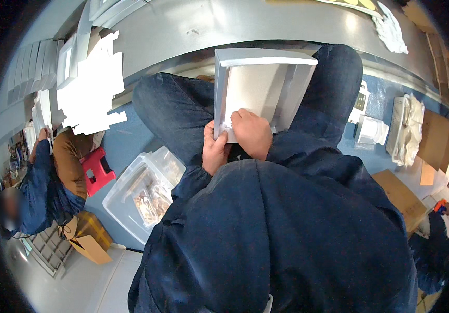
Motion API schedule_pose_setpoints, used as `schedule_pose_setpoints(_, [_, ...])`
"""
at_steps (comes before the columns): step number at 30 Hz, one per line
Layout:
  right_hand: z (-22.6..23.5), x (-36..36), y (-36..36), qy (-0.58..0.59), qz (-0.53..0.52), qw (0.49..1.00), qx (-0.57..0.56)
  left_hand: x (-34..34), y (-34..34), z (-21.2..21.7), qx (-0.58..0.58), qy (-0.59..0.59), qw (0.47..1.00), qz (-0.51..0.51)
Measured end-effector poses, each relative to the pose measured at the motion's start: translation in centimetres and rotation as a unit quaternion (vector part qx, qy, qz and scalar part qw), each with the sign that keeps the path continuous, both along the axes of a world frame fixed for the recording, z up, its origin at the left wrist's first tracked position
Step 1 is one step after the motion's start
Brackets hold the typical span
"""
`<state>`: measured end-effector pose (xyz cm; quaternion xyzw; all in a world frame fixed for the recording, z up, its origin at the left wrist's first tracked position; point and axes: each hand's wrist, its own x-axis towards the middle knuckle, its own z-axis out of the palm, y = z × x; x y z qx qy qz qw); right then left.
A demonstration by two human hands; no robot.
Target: The person folds flat cardboard cutouts into rectangular boxes, pressing the edges to secure them, and sets the finished boxes aside.
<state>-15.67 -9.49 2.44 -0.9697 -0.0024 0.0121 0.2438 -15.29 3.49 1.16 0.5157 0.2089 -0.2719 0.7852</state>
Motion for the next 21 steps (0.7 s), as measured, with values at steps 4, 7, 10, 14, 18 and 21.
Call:
schedule_pose_setpoints(4, [0.0, 0.5, 0.1, -0.069, 0.037, 0.997, -0.024, 0.6, -0.9, -1.6, 0.069, -0.064, 0.995, 0.044])
schedule_pose_setpoints(7, [-0.9, 1.4, -0.3, -0.088, 0.067, 0.993, -0.04, 1.7, -1.6, -2.3, 0.098, -0.063, 0.99, 0.079])
schedule_pose_setpoints(10, [-1.8, 2.5, -0.6, -0.091, 0.082, 0.992, -0.037, 2.4, -2.2, -3.0, 0.078, -0.038, 0.988, 0.125])
schedule_pose_setpoints(14, [-1.7, 3.6, -2.0, -0.086, 0.081, 0.993, -0.015, 3.7, -2.6, -3.4, 0.104, -0.002, 0.978, 0.182])
schedule_pose_setpoints(18, [-0.1, 2.7, -3.5, -0.029, 0.191, 0.981, 0.027, 4.1, -2.5, -3.8, 0.101, -0.025, 0.973, 0.205])
schedule_pose_setpoints(21, [-1.5, 2.2, -4.3, -0.183, 0.213, 0.957, -0.073, 4.0, -3.0, -2.9, 0.02, 0.061, 0.979, 0.192])
